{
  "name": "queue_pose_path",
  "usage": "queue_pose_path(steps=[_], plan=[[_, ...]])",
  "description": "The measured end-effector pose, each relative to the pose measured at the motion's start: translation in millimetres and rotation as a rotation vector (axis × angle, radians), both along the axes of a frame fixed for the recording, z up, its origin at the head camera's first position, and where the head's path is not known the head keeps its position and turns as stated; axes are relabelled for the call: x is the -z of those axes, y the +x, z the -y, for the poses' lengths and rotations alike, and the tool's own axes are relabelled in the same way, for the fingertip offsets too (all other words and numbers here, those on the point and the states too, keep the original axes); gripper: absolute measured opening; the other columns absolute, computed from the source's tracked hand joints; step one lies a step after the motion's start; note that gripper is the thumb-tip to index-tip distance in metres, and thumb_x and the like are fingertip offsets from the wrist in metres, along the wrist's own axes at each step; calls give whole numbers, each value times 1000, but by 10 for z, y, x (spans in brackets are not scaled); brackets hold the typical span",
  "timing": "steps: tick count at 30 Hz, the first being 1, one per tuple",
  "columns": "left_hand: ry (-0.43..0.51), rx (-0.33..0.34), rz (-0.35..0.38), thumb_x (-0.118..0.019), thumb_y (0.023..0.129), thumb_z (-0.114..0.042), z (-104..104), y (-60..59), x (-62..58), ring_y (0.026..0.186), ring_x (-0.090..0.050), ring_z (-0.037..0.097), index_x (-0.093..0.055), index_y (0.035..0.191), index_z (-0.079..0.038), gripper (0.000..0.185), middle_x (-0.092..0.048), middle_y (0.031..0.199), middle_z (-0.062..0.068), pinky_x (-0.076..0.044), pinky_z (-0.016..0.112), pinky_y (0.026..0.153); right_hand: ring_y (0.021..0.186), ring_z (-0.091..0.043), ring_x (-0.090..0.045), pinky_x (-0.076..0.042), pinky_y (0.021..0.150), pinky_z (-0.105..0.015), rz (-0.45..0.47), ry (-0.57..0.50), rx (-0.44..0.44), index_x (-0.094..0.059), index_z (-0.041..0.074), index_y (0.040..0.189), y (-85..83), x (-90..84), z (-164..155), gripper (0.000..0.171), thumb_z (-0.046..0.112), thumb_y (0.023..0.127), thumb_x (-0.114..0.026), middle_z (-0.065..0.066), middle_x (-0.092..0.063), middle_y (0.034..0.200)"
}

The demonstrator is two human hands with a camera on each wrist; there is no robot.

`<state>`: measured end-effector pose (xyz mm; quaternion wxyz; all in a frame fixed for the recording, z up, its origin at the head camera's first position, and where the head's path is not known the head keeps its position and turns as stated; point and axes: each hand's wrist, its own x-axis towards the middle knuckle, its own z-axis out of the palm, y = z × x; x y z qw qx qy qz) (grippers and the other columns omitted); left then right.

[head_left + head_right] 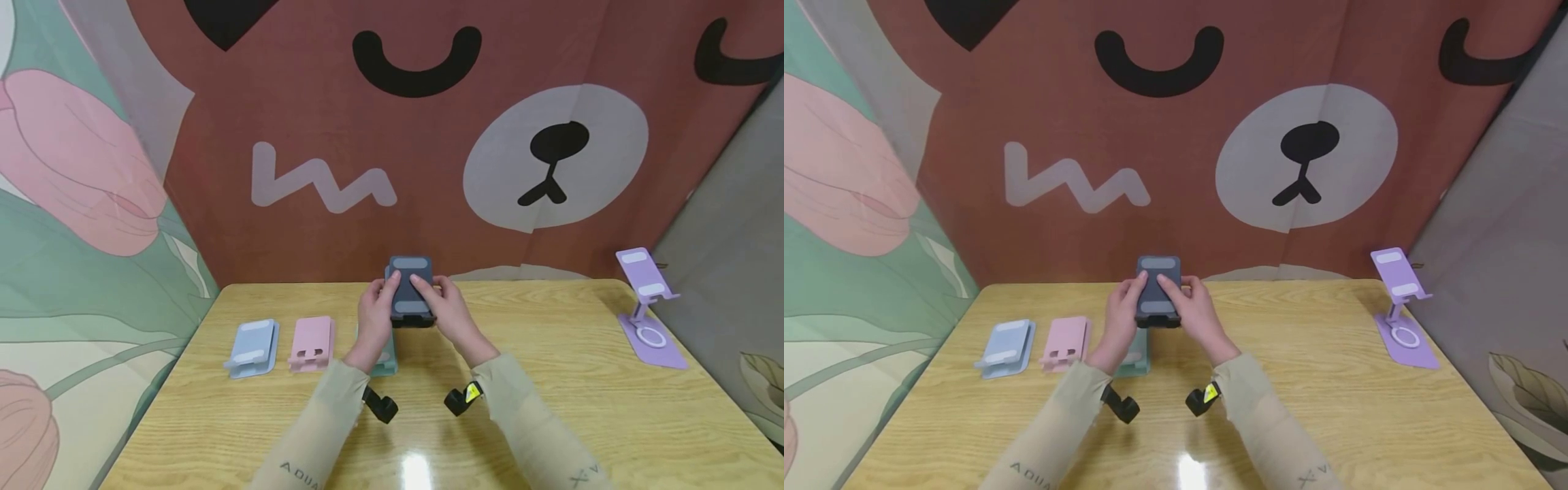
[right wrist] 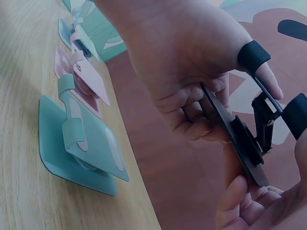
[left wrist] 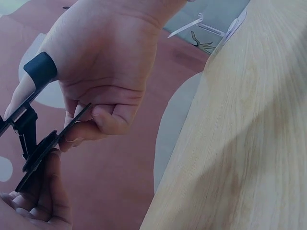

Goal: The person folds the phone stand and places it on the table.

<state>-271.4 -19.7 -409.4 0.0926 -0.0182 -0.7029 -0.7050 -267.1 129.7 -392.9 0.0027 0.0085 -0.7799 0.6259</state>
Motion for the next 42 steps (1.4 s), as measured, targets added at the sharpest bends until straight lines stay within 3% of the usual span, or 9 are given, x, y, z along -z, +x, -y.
queue_pose_path(steps=[13, 28, 38, 42], plan=[[59, -4, -22, -61, 100, -49, -40, 24, 45, 77, -61, 19, -65, 110, -1, 49, -66, 88, 9, -50, 30, 67, 88, -22, -67, -51, 67, -31, -11, -63, 7, -51, 3, 135, -4, 65, 12, 70, 58, 94, -66, -18, -69, 110], [55, 44, -19, -57, 106, -37, -49, 49, 97, 80, -66, 19, -65, 119, -1, 39, -70, 92, 10, -53, 29, 67, 80, -19, -68, -53, 67, -29, -53, -53, 25, -56, 1, 115, -19, 150, 0, 50, 46, 97, -69, -15, -71, 96], [46, 56, -33, -57, 106, -34, -60, 48, 153, 77, -66, 17, -63, 119, 1, 39, -71, 90, 10, -53, 28, 65, 82, -20, -69, -54, 68, -29, -53, -53, 25, -57, 2, 115, -1, 188, -23, 46, 43, 98, -69, -15, -71, 98], [2, 51, -23, -57, 105, -37, -61, 59, 165, 74, -63, 17, -63, 116, 0, 38, -69, 87, 8, -50, 28, 64, 83, -19, -67, -52, 68, -29, -20, -47, 40, -56, 1, 115, 2, 213, -43, 48, 45, 100, -65, -15, -70, 99]])
